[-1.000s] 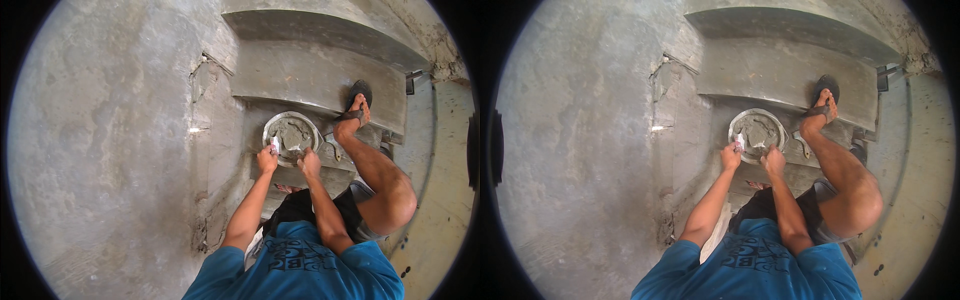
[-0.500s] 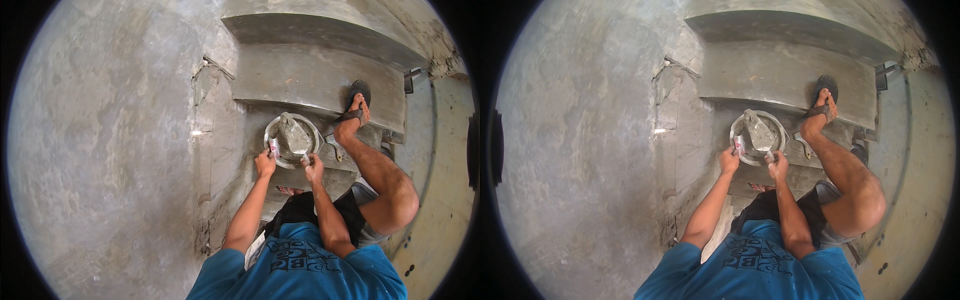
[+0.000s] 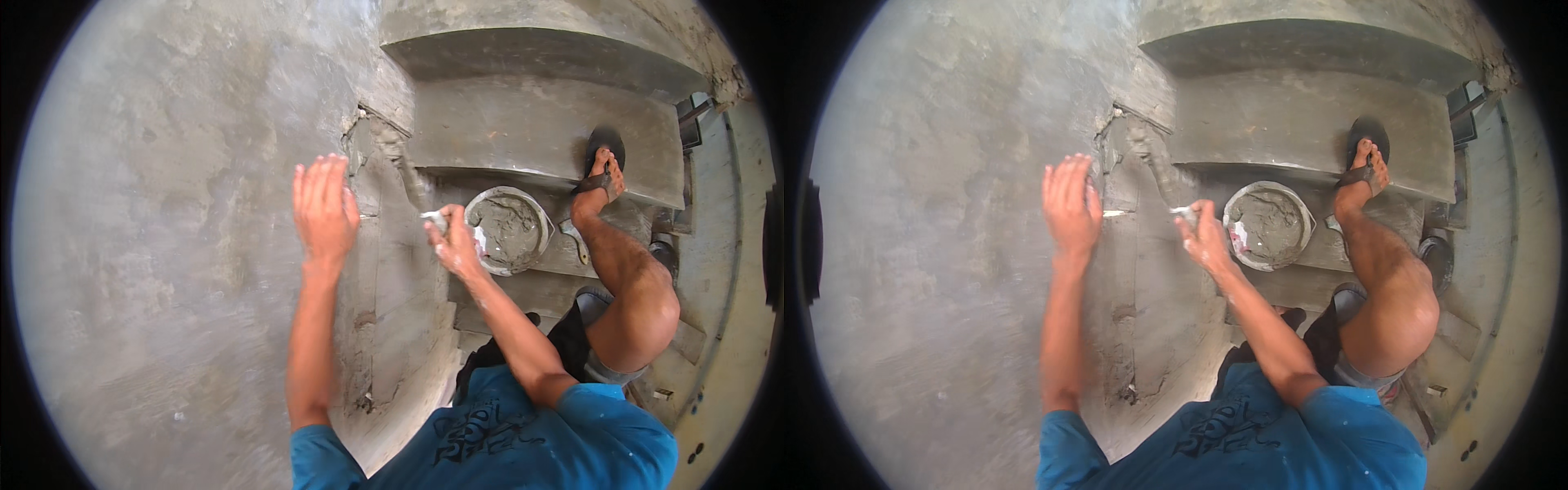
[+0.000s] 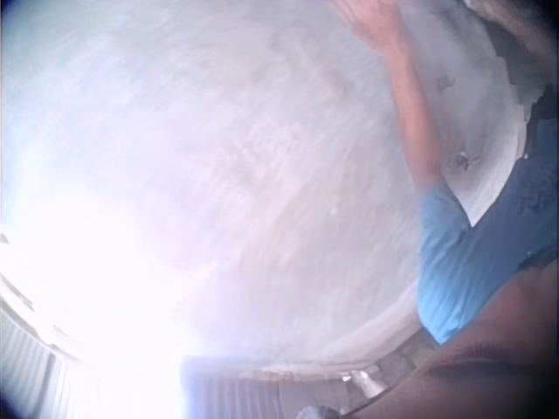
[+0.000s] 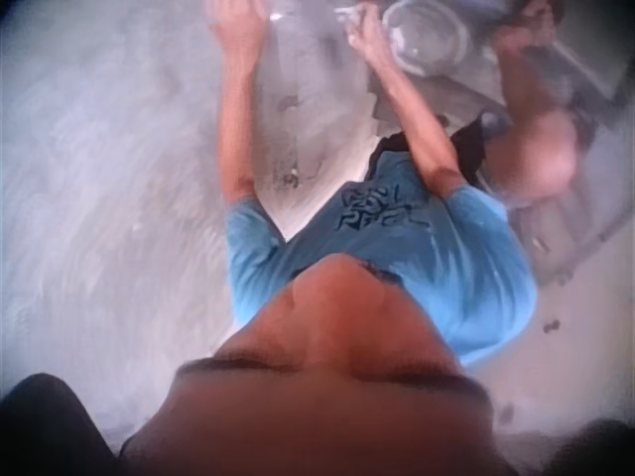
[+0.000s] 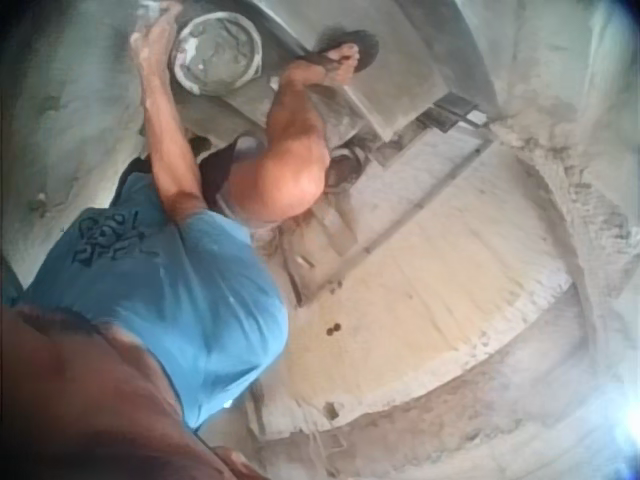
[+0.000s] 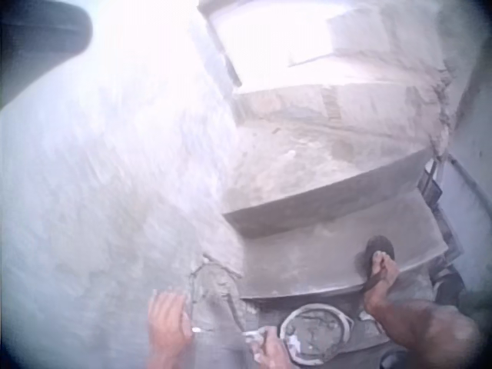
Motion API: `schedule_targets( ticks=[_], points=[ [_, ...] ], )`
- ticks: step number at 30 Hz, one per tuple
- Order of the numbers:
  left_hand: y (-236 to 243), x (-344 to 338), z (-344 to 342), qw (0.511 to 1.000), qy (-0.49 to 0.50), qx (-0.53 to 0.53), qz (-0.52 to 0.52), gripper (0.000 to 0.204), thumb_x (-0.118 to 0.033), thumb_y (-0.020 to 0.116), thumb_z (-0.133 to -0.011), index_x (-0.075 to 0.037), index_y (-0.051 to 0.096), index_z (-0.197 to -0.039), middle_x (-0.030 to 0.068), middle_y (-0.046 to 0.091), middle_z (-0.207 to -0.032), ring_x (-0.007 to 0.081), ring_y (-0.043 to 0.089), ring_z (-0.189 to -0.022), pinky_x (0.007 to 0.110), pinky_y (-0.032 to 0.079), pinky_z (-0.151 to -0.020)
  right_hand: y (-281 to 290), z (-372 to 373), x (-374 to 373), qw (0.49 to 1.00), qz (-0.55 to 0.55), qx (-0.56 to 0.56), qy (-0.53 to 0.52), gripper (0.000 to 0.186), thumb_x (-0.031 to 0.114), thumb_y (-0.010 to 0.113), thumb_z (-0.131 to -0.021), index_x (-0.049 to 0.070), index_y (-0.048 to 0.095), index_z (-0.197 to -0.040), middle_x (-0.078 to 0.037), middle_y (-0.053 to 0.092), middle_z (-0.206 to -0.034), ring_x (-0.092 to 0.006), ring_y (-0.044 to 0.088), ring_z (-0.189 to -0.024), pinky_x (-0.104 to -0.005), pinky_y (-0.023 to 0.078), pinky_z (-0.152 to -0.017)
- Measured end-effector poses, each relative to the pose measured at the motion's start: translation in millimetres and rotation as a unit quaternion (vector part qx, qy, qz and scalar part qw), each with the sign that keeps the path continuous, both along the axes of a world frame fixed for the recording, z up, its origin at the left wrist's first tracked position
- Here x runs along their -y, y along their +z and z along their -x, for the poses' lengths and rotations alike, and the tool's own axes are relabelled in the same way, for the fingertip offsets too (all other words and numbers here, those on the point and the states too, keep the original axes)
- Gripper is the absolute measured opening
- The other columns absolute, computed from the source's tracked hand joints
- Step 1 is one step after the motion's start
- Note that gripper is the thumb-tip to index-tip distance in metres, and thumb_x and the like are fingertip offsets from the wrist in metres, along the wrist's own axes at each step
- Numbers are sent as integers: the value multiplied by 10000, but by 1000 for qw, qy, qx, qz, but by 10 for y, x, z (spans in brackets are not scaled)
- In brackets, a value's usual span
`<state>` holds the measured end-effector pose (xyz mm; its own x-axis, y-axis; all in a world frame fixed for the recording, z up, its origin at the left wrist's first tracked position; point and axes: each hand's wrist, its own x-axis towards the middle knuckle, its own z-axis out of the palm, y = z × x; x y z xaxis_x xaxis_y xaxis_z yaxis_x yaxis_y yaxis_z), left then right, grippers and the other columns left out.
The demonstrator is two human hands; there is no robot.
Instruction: The person scoops cement from a bucket with a trowel and applies it to a curved concrete wall, smoothing the surface repeatedly. The person works on a small section of the wall, repeatedly adding and smoothing cement.
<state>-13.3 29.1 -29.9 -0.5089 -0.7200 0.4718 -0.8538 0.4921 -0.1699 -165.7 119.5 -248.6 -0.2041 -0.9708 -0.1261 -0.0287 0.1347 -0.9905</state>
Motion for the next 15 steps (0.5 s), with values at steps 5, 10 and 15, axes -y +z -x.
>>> schedule_targets(
  ticks=[5,10,15],
  points=[
    [463,282,-90,996,18,85,25,491,-22,666,-870,-80,662,-1358,93,683,-1386,300,577,-1379,551,310,-1280,268,-666,269,1000,-5,-3,-25,384,209,666,-1028,33,454,-1296,-230,679,-908,-381,687,-756,-497,530,-727],
    [452,228,-94,989,29,143,5,501,-30,668,-873,-98,652,-1369,73,678,-1398,278,574,-1380,555,286,-1291,428,-1262,247,999,-19,33,33,384,133,594,-1019,30,443,-1357,-306,689,-996,-534,673,-866,-591,521,-792],
    [456,233,-97,989,37,141,-3,522,-40,672,-864,-106,645,-1381,66,678,-1401,272,572,-1382,552,266,-1302,633,-1363,122,997,41,28,58,403,53,580,-982,-66,381,-1312,-347,659,-945,-556,656,-851,-581,523,-784]
  ],
)
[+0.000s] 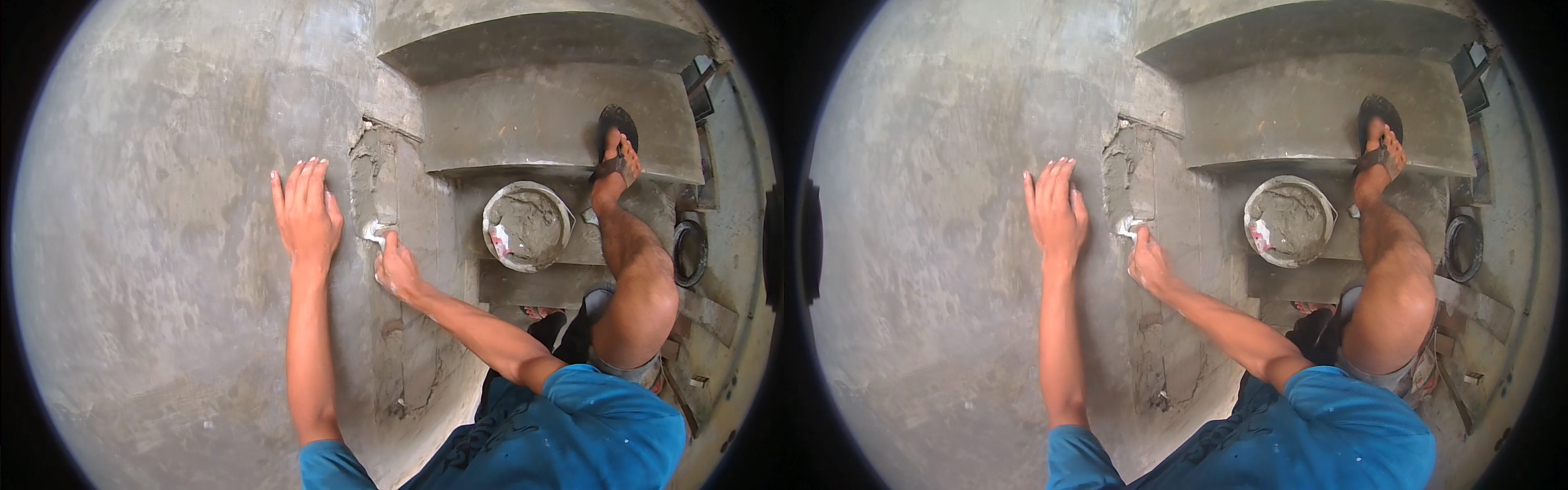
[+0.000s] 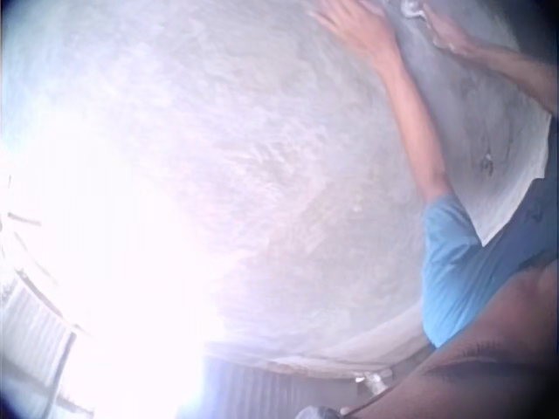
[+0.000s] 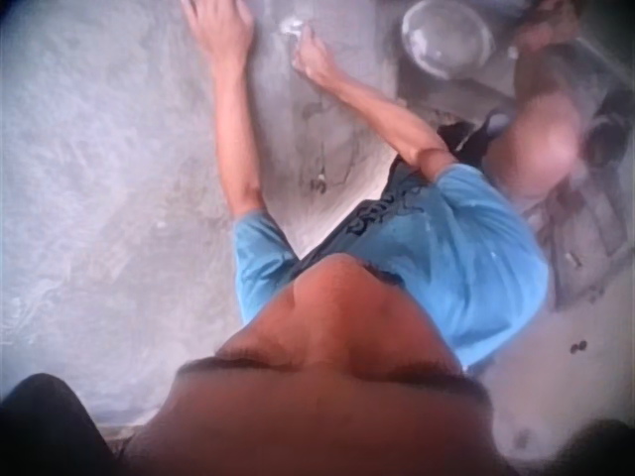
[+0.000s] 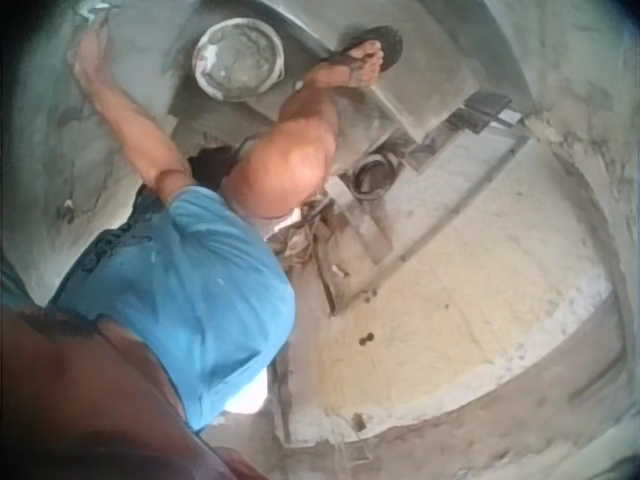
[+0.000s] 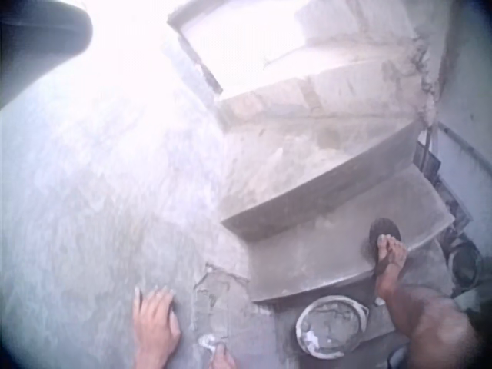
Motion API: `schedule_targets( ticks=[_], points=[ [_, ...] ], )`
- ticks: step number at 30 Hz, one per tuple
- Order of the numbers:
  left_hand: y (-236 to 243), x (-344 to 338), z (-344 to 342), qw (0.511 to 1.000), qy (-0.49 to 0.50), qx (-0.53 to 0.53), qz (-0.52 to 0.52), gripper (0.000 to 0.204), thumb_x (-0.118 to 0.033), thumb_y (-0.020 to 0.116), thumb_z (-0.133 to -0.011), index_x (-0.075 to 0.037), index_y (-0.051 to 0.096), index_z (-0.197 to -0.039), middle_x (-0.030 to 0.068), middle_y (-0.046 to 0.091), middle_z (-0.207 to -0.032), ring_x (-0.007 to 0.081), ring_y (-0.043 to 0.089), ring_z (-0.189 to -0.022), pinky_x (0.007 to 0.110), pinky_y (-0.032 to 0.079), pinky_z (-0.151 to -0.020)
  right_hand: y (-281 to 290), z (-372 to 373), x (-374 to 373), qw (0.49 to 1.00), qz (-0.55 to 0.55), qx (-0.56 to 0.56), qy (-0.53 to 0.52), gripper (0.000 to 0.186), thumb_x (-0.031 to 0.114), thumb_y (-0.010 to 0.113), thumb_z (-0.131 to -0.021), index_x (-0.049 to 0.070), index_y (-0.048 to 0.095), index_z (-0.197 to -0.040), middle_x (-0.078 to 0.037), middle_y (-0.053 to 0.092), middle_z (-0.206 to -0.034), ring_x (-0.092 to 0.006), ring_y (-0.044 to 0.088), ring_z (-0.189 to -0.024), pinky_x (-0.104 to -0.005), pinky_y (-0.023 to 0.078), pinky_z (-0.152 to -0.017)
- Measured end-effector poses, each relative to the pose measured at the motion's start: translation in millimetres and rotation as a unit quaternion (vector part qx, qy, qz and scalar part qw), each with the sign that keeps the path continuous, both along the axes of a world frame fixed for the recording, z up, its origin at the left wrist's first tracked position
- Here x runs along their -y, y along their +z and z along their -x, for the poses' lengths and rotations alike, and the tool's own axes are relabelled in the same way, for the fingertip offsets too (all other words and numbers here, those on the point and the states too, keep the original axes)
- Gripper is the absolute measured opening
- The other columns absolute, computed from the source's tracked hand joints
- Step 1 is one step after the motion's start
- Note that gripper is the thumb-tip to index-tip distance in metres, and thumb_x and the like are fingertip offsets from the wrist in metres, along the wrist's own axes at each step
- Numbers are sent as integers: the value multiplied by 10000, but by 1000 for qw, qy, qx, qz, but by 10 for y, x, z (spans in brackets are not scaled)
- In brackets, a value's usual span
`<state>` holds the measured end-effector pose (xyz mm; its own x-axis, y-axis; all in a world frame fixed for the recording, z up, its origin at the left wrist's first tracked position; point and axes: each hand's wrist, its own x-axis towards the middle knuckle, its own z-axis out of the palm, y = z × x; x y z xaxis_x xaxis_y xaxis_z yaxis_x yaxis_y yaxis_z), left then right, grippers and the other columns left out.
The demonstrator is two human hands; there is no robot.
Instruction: The person scoops cement from a bucket with a trowel and applies it to a curved concrete wall, smoothing the surface repeatedly. The person works on a small section of the wall, repeatedly adding and smoothing cement.
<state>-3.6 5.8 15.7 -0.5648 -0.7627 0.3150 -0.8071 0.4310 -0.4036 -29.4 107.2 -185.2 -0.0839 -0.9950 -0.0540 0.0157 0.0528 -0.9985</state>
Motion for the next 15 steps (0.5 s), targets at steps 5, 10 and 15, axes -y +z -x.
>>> schedule_targets(
  ticks=[5,10,15],
  points=[
    [-10,48,25,1000,13,0,-4,535,-55,682,-856,-113,642,-1387,65,676,-1406,271,572,-1380,544,263,-1307,31,307,-290,985,-58,140,87,376,67,593,-985,-17,399,-1297,-331,649,-875,-554,652,-832,-591,509,-760],
    [17,0,11,1000,8,0,-5,533,-60,691,-853,-114,645,-1381,62,679,-1405,266,572,-1381,535,265,-1309,-289,169,52,993,-98,66,-24,331,96,589,-993,4,413,-1258,-305,651,-849,-535,653,-804,-588,508,-727],
    [-11,-54,-11,1000,11,-17,-12,497,-1,657,-867,-111,663,-1352,63,690,-1390,262,582,-1377,522,270,-1306,-684,57,446,991,-16,-128,-45,279,97,560,-991,-48,421,-1185,-310,662,-853,-543,660,-803,-592,519,-726]
  ],
)
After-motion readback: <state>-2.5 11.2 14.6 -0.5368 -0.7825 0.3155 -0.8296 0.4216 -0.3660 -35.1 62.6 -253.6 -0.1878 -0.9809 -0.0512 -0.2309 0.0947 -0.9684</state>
